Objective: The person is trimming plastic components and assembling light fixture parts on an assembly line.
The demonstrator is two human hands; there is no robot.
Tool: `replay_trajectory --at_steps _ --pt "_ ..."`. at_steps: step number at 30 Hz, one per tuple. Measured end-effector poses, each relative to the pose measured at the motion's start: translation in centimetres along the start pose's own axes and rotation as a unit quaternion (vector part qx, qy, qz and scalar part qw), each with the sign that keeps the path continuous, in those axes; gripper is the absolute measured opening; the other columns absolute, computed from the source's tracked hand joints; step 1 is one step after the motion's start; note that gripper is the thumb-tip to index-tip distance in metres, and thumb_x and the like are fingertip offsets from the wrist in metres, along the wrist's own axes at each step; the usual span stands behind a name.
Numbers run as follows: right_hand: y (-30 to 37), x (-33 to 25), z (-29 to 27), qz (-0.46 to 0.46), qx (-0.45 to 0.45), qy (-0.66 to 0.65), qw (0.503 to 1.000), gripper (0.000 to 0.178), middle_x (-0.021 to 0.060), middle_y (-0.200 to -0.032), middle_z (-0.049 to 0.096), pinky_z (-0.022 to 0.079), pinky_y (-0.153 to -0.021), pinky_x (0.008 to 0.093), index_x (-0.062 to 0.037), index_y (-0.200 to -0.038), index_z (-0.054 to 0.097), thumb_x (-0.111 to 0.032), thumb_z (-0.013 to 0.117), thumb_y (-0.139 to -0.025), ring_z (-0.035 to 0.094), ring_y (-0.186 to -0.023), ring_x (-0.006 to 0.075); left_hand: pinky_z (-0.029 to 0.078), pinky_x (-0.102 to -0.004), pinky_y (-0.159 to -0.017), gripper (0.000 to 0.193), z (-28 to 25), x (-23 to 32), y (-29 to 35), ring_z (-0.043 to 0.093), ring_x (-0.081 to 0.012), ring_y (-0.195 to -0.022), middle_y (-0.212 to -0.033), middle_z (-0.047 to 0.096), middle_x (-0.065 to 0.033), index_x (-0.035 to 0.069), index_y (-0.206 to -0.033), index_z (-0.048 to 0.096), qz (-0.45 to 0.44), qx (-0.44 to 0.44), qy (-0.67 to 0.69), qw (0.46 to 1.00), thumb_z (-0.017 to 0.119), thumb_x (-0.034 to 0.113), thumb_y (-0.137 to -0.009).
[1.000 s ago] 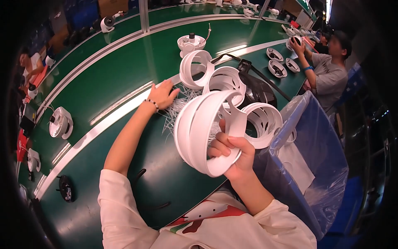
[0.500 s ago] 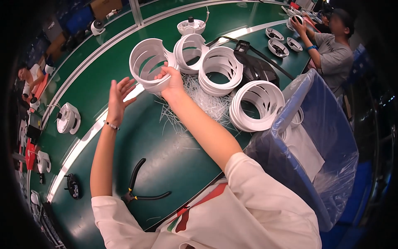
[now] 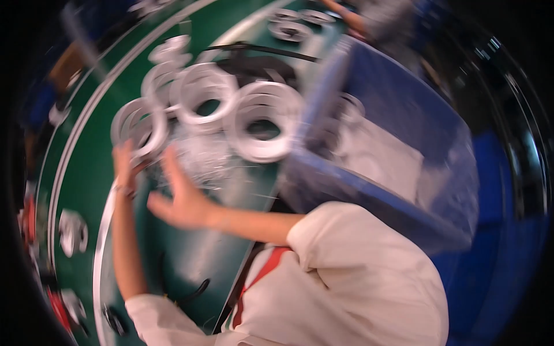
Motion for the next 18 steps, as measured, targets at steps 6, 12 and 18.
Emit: replay_trajectory --at_steps 6,12,18 --pt "11.9 -10.0 -11.8 0.074 -0.376 0.084 0.92 0.065 0.0228 -0.127 0.036 0.034 -0.096 0.0375 0.003 -0.125 0.035 -0.019 0.067 -0.073 0.039 -0.117 0.0344 0.033 -0.0444 -0.093 0.059 -3.1 -0.4 -0.4 0.027 -0.0222 -0.125 -0.133 0.028 -0.0099 0.007 -0.131 0.025 0.029 -0.058 -0.071 0.995 0.05 0.033 -0.085" --pt "10.6 -11.4 -33.9 0.383 -0.077 0.275 0.879 0.029 0.008 -0.085 0.065 0.05 -0.066 0.023 0.0002 -0.095 0.062 -0.009 0.069 -0.068 0.062 -0.074 0.0128 0.03 -0.0401 -0.1 0.046 -5.6 5.8 4.0 0.027 -0.0215 -0.125 -0.136 0.025 -0.0108 0.001 -0.128 0.031 0.184 0.049 -0.093 0.977 0.042 0.024 -0.09" --pt "19.8 8.2 -44.8 0.425 -0.256 0.618 0.61 0.033 0.0124 -0.072 0.062 0.046 -0.059 0.0353 -0.0054 -0.076 0.064 -0.034 0.071 -0.062 0.06 -0.066 0.0268 0.03 -0.0394 -0.1 0.05 -4.8 7.0 6.4 0.028 -0.0254 -0.125 -0.134 0.031 -0.0118 0.002 -0.131 0.025 0.195 0.058 -0.154 0.967 0.042 0.025 -0.09"
Point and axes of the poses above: each hand's wrist, its own y-axis away from the middle knuckle, its own z-axis out of the palm, x = y × z, the point moved 6 cm from there along -y, towards the middle knuckle
